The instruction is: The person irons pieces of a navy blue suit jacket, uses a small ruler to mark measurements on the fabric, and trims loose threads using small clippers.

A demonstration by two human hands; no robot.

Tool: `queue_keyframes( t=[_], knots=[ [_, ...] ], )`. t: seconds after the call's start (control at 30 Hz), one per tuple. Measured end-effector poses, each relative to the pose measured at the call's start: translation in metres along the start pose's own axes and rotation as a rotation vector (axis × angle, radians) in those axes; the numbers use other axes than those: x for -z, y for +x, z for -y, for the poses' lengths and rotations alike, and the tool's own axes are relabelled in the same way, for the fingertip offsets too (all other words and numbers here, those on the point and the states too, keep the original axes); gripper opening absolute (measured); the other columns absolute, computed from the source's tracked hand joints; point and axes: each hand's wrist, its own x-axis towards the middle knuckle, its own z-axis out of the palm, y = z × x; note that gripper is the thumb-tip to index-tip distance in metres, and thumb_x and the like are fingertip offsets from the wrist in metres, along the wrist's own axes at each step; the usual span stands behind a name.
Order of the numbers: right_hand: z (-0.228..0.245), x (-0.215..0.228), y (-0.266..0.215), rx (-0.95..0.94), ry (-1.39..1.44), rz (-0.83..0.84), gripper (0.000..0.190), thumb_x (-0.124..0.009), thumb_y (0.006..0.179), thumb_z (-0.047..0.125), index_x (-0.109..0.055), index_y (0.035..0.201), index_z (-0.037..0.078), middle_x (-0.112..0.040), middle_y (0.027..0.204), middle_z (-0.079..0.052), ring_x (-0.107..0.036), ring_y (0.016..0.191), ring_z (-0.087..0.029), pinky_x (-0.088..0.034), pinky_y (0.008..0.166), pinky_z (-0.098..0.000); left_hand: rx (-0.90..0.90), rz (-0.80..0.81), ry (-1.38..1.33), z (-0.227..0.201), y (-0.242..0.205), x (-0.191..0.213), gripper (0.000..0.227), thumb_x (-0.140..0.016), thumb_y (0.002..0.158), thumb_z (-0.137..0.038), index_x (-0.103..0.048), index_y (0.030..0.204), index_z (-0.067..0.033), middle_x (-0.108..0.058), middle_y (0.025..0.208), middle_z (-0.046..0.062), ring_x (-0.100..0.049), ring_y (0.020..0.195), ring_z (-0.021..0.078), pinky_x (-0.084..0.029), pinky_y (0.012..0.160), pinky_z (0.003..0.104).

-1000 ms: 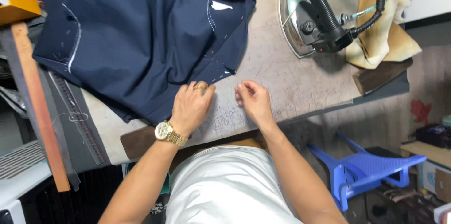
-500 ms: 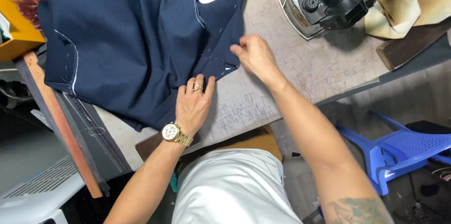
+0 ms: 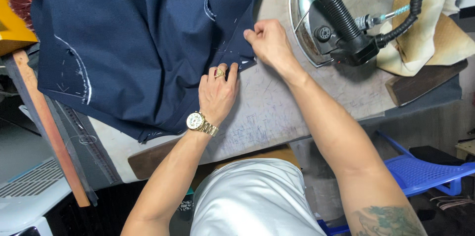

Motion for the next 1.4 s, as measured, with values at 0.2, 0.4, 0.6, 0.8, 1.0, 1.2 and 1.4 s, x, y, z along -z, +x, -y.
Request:
queue_keyframes(
  t=[0.2, 0.4, 0.6, 0.8, 1.0, 1.2, 1.4],
  knots=[
    [-0.042, -0.011, 0.0, 0.08, 0.307, 0.12, 0.026, -0.066, 0.101, 0.04, -0.07, 0.095, 0.015, -0.071, 0.071, -0.003, -0.067, 0.067, -0.012, -0.052, 0.069, -0.0297, -0.009, -0.204, -0.197, 0.0, 0.002, -0.017, 0.014, -0.073, 0.09, -0.014, -0.072, 0.104, -0.0157, -0.059, 0.095, 0.002, -0.063, 0.08, 0.0208, -0.048, 0.059, 0.031],
    [-0.007, 0.028, -0.052, 0.124, 0.45, 0.329, 0.042, -0.08, 0.091, 0.034, -0.067, 0.119, 0.007, -0.069, 0.078, -0.002, -0.061, 0.071, -0.01, -0.053, 0.07, -0.0252, 0.117, -0.074, -0.52, 0.026, 0.009, -0.014, 0.021, -0.067, 0.097, -0.008, -0.074, 0.114, -0.0191, -0.063, 0.09, -0.001, -0.069, 0.083, 0.0227, -0.056, 0.067, 0.032],
    [-0.043, -0.043, -0.07, 0.131, 0.278, -0.149, 0.023, -0.083, 0.085, 0.012, -0.072, 0.106, 0.011, -0.074, 0.089, -0.012, -0.075, 0.083, -0.024, -0.06, 0.074, -0.036, -0.073, 0.17, -0.552, 0.037, 0.051, 0.005, 0.027, -0.063, 0.097, -0.007, -0.073, 0.117, -0.022, -0.066, 0.092, 0.0, -0.069, 0.086, 0.0265, -0.059, 0.069, 0.039],
    [-0.044, -0.083, -0.087, 0.423, 0.212, -0.587, 0.01, -0.077, 0.091, 0.004, -0.071, 0.096, 0.009, -0.07, 0.09, -0.006, -0.069, 0.078, -0.022, -0.059, 0.067, -0.0299, -0.494, 0.123, -0.603, 0.054, 0.088, 0.002, 0.023, -0.072, 0.091, -0.008, -0.07, 0.114, -0.0137, -0.068, 0.103, 0.006, -0.07, 0.095, 0.0294, -0.059, 0.07, 0.041],
    [-0.047, -0.11, -0.104, 0.542, 0.198, -0.78, 0.007, -0.069, 0.091, -0.006, -0.069, 0.096, -0.001, -0.07, 0.102, -0.015, -0.071, 0.092, -0.035, -0.061, 0.079, -0.0446, -0.995, -0.091, -0.439, 0.064, 0.097, -0.015, 0.013, -0.056, 0.102, -0.01, -0.069, 0.106, -0.012, -0.068, 0.097, 0.006, -0.066, 0.086, 0.0226, -0.05, 0.067, 0.031],
    [-0.017, -0.11, -0.128, 0.683, -0.043, -0.739, 0.008, -0.071, 0.094, 0.005, -0.072, 0.097, -0.002, -0.071, 0.113, -0.022, -0.068, 0.114, -0.041, -0.054, 0.101, -0.057, -1.166, -0.099, -0.448, 0.072, 0.111, -0.017, 0.012, -0.057, 0.099, -0.008, -0.069, 0.097, -0.0102, -0.064, 0.094, 0.011, -0.06, 0.08, 0.0263, -0.045, 0.062, 0.034],
    [-0.036, -0.077, -0.102, 0.755, 0.036, -0.757, 0.018, -0.06, 0.096, -0.01, -0.07, 0.111, -0.008, -0.072, 0.117, -0.023, -0.069, 0.114, -0.04, -0.053, 0.102, -0.0565, -1.162, -0.146, -0.459, 0.075, 0.108, -0.013, 0.02, -0.052, 0.104, -0.008, -0.069, 0.095, -0.0072, -0.063, 0.09, 0.011, -0.061, 0.081, 0.0287, -0.042, 0.063, 0.034]
  ],
)
